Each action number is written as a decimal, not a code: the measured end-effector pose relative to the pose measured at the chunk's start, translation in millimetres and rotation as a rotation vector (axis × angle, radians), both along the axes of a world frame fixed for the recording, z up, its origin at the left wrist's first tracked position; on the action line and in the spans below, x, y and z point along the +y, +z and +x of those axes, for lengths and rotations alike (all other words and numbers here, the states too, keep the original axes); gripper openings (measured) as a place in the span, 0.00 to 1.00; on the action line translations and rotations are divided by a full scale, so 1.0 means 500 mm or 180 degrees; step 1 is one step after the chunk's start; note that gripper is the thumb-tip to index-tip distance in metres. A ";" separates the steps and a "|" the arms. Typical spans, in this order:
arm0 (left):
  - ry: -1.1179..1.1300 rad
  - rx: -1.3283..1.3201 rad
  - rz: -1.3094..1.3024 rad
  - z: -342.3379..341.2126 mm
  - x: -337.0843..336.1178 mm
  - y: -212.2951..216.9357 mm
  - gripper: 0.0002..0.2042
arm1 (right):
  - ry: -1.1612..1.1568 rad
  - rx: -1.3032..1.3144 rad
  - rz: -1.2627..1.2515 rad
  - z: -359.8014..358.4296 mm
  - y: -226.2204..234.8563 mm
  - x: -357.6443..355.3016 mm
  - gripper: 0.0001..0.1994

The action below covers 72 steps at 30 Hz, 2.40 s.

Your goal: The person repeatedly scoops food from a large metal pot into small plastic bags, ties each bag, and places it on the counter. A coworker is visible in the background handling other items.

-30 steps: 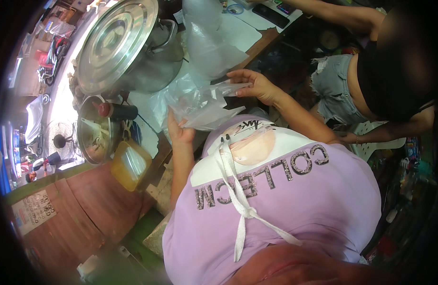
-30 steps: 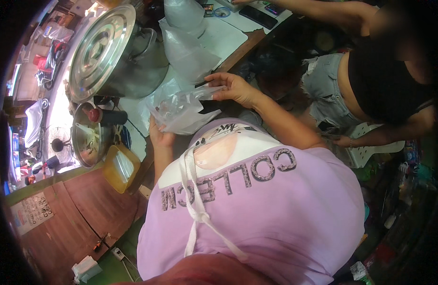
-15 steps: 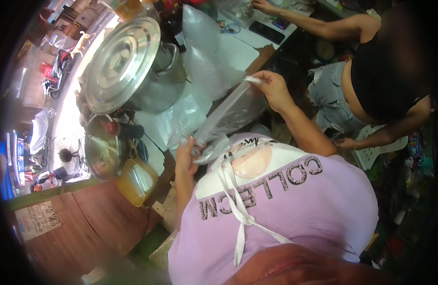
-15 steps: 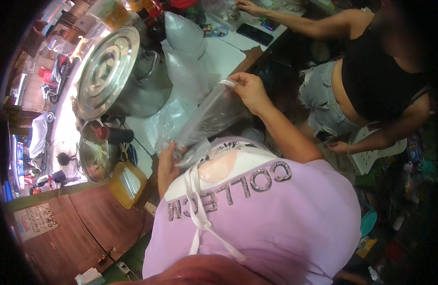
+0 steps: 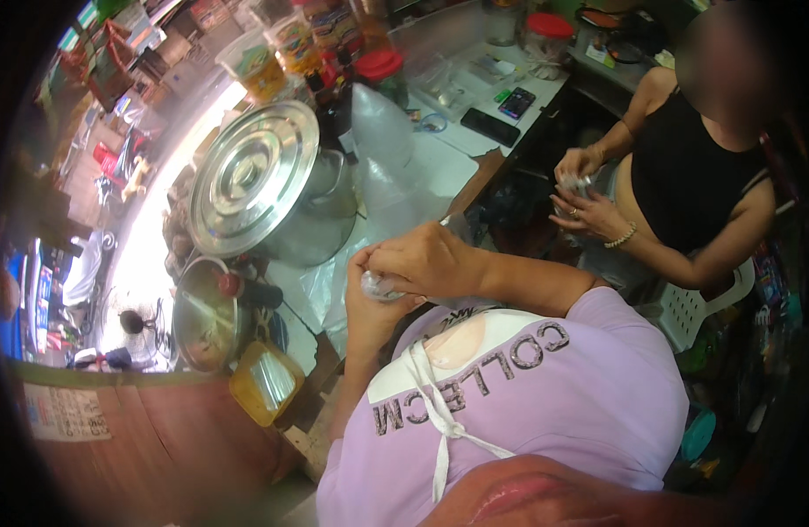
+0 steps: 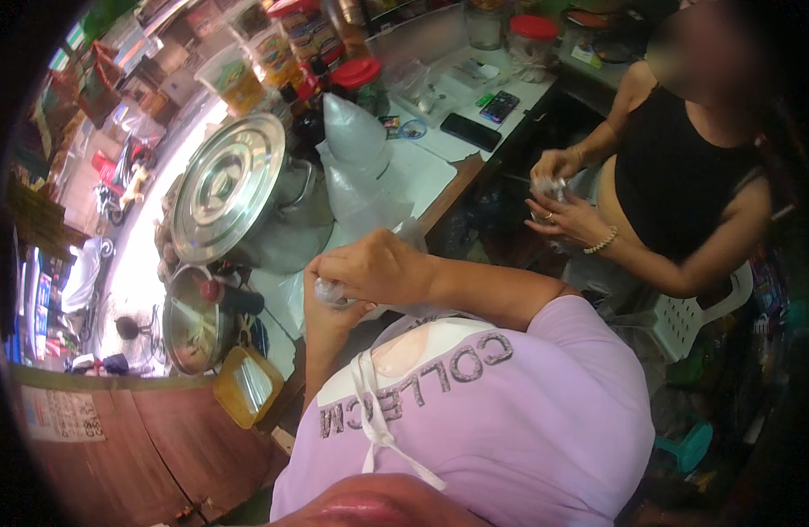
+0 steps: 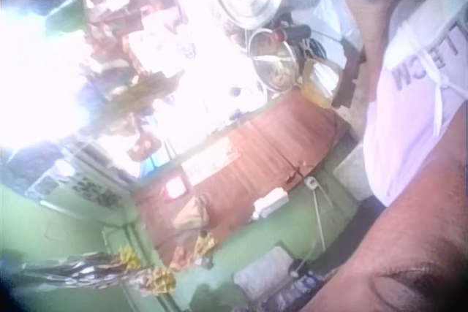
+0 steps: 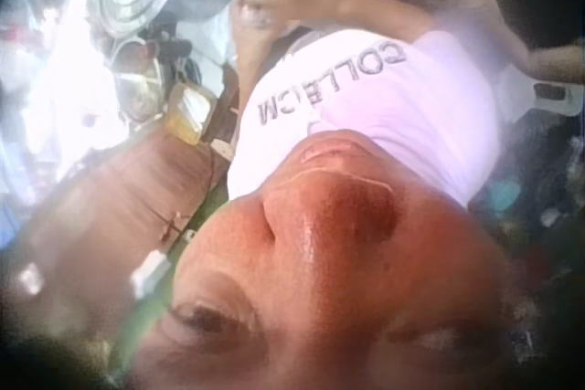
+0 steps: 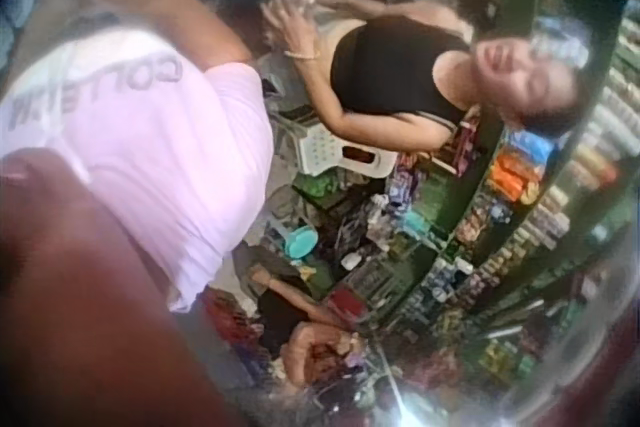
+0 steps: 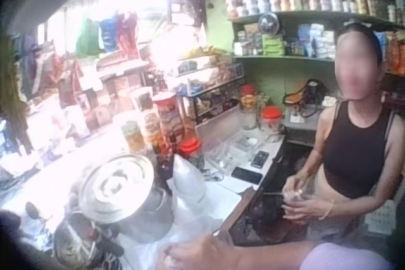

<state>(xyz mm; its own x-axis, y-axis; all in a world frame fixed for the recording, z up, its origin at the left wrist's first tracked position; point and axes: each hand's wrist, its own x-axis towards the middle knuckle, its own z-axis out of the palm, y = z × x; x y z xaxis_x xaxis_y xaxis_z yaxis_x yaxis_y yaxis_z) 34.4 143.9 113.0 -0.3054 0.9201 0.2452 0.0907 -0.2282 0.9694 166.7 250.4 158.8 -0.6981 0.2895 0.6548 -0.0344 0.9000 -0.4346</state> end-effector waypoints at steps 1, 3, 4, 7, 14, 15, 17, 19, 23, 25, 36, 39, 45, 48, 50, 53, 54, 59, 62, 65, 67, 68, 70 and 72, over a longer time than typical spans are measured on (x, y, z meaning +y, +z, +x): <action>-0.0066 -0.0256 -0.0148 0.005 -0.002 0.007 0.26 | 0.0012 0.0006 -0.0173 0.004 0.005 0.001 0.08; -0.0119 -0.0571 -0.0430 0.003 -0.002 0.006 0.22 | -0.0018 -0.0315 -0.0639 0.019 0.011 0.012 0.08; -0.0096 -0.0634 -0.0547 -0.004 -0.004 0.003 0.19 | 0.0003 -0.0365 -0.0859 0.029 0.012 0.019 0.08; 0.0078 -0.0559 -0.0660 -0.014 -0.002 -0.015 0.12 | 0.0144 -0.0414 -0.1070 0.046 0.002 0.035 0.09; 0.0067 -0.0477 -0.0478 -0.016 0.013 -0.032 0.09 | 0.0043 -0.0085 -0.0417 0.049 -0.032 0.051 0.07; 0.0024 -0.0578 -0.0463 -0.016 0.016 -0.032 0.09 | -0.0034 -0.0167 -0.0243 0.049 -0.034 0.049 0.07; 0.0028 -0.0809 -0.0412 -0.013 0.023 -0.034 0.09 | -0.0199 -0.0270 -0.0039 0.048 -0.035 0.039 0.07; 0.0026 -0.0488 0.0071 -0.010 0.030 -0.034 0.08 | -0.0365 -0.0315 0.0004 0.043 -0.035 0.026 0.08; -0.0005 -0.0580 -0.0250 -0.013 0.043 -0.028 0.10 | -0.0444 -0.0075 0.0228 0.030 -0.036 0.031 0.10; 0.0123 -0.0956 -0.0367 -0.015 0.056 -0.027 0.07 | -0.0351 -0.0167 0.0172 0.031 -0.037 0.051 0.09; -0.0010 -0.1507 -0.0455 -0.023 0.080 -0.031 0.09 | -0.0325 -0.0023 -0.2565 0.067 0.002 0.108 0.16; 0.0114 -0.1587 -0.0619 -0.018 0.082 -0.029 0.10 | -0.0043 -0.0148 -0.2657 0.065 -0.012 0.112 0.20; 0.0069 -0.2162 -0.0755 -0.007 0.083 -0.033 0.11 | 0.0091 -0.0460 -0.2296 0.069 -0.051 0.118 0.18; 0.0023 -0.2102 -0.0833 -0.007 0.082 -0.039 0.11 | 0.0172 -0.0697 -0.2897 0.087 -0.057 0.121 0.13; -0.0027 -0.2239 -0.0822 -0.008 0.084 -0.044 0.11 | 0.0071 -0.0464 -0.2889 0.091 -0.060 0.126 0.12; -0.0023 -0.2351 -0.0776 -0.008 0.085 -0.052 0.11 | -0.0097 -0.0103 -0.3261 0.091 -0.067 0.129 0.10; 0.0020 -0.2372 -0.0781 -0.008 0.085 -0.055 0.12 | -0.0192 -0.0009 -0.3278 0.091 -0.069 0.131 0.10; 0.0091 -0.2321 -0.0893 -0.011 0.081 -0.069 0.10 | -0.0376 0.0232 -0.3336 0.098 -0.073 0.141 0.08; 0.0265 -0.2233 -0.0833 -0.011 0.079 -0.077 0.09 | -0.0509 0.0256 -0.3261 0.100 -0.072 0.147 0.08; 0.0386 -0.2260 -0.0755 -0.010 0.077 -0.085 0.08 | -0.0532 0.0058 -0.3009 0.096 -0.075 0.148 0.10; 0.0420 -0.2329 -0.0695 -0.011 0.075 -0.089 0.08 | -0.0510 -0.0068 -0.2826 0.090 -0.078 0.143 0.12; 0.0426 -0.2370 -0.0635 -0.012 0.075 -0.090 0.08 | -0.0485 -0.0097 -0.2719 0.087 -0.080 0.141 0.12; 0.0380 -0.2466 -0.0599 -0.015 0.074 -0.090 0.08 | -0.0514 -0.0192 -0.2533 0.081 -0.082 0.136 0.12; 0.0265 -0.2616 -0.0554 -0.016 0.074 -0.089 0.09 | -0.0601 -0.0286 -0.2343 0.076 -0.082 0.129 0.12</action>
